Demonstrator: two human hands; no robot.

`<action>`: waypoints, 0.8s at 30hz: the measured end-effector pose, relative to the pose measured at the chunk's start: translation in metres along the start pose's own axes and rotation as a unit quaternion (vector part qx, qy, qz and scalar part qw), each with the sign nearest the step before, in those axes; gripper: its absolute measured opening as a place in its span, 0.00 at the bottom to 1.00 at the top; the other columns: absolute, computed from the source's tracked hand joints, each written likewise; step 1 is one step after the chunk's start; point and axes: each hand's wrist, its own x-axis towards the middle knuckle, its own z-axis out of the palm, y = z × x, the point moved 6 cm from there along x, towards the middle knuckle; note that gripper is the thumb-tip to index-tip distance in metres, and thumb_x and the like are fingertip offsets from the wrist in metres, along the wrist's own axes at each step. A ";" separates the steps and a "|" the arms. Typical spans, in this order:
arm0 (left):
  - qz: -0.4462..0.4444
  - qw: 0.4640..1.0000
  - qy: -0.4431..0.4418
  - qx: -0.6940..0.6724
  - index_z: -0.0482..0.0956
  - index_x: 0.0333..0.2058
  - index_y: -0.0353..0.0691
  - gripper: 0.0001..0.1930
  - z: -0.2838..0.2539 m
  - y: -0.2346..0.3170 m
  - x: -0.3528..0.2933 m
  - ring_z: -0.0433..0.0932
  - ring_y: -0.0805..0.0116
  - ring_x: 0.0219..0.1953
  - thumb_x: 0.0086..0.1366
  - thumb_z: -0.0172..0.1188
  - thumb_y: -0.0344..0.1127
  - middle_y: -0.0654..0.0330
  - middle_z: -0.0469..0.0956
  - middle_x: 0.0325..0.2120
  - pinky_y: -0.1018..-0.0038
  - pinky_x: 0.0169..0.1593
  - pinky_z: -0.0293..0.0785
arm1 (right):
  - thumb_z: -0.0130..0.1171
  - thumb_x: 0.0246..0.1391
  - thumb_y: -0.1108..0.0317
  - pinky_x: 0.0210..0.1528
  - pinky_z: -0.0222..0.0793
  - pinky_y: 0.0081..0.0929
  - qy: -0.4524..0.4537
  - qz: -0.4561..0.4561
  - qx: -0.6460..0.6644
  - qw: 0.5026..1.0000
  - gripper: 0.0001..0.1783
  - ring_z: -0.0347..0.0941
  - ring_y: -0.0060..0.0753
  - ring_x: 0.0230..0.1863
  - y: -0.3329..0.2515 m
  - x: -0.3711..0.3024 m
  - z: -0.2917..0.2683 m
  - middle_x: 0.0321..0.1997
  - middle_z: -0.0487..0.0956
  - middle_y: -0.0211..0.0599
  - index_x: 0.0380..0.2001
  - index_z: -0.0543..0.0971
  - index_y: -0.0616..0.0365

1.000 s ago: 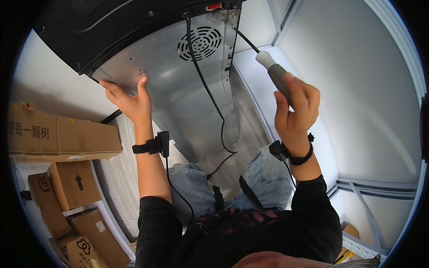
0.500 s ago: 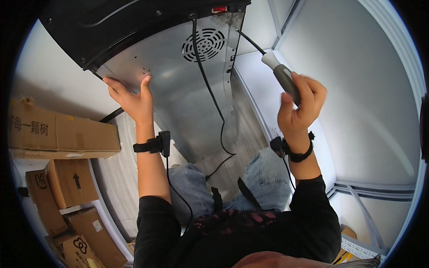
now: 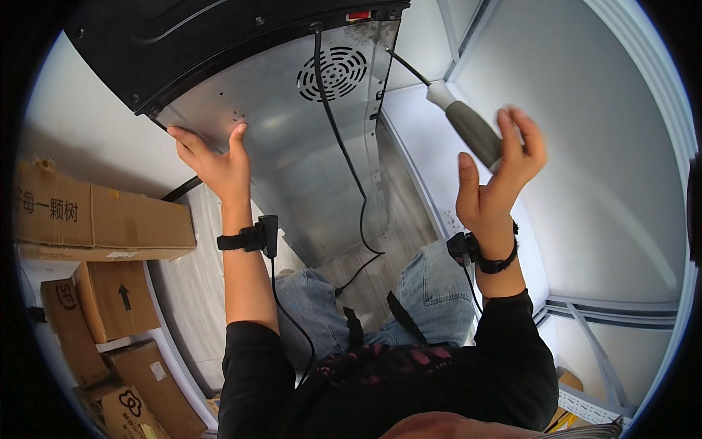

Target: The person uses a screwdriver to fasten screws into the back panel of a black electronic device. They repeatedly pick up screws, align them with screw holes, and tighten them while holding the panel in place.

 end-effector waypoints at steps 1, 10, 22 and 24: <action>-0.008 1.000 -0.003 -0.002 0.35 0.67 0.40 0.58 0.001 0.000 0.000 0.56 0.45 0.61 0.51 0.72 0.43 0.40 0.54 0.58 0.60 0.61 0.58 | 0.62 0.47 0.76 0.44 0.69 0.29 -0.033 -0.020 0.023 0.999 0.19 0.70 0.42 0.35 0.003 -0.003 0.002 0.39 0.74 0.42 0.45 0.75 0.64; -0.016 1.000 -0.006 0.004 0.33 0.67 0.40 0.57 0.001 0.002 0.000 0.55 0.45 0.61 0.51 0.71 0.41 0.39 0.52 0.59 0.60 0.62 0.56 | 0.62 0.47 0.72 0.53 0.61 0.35 -0.078 0.103 0.079 0.988 0.26 0.61 0.47 0.52 0.021 -0.007 -0.001 0.51 0.65 0.48 0.51 0.70 0.63; -0.021 1.000 -0.012 -0.004 0.33 0.67 0.40 0.57 0.000 0.004 0.000 0.53 0.46 0.62 0.52 0.71 0.40 0.40 0.51 0.60 0.61 0.62 0.55 | 0.64 0.46 0.69 0.48 0.64 0.35 -0.098 0.124 0.044 0.987 0.29 0.68 0.46 0.45 0.028 -0.016 -0.001 0.40 0.72 0.45 0.52 0.68 0.65; -0.015 1.000 -0.010 -0.001 0.33 0.67 0.40 0.57 0.000 0.003 0.000 0.53 0.47 0.62 0.52 0.71 0.40 0.40 0.51 0.60 0.61 0.62 0.55 | 0.64 0.46 0.70 0.50 0.63 0.36 -0.096 0.054 0.050 0.993 0.32 0.67 0.48 0.47 0.023 -0.019 0.000 0.40 0.72 0.46 0.54 0.64 0.67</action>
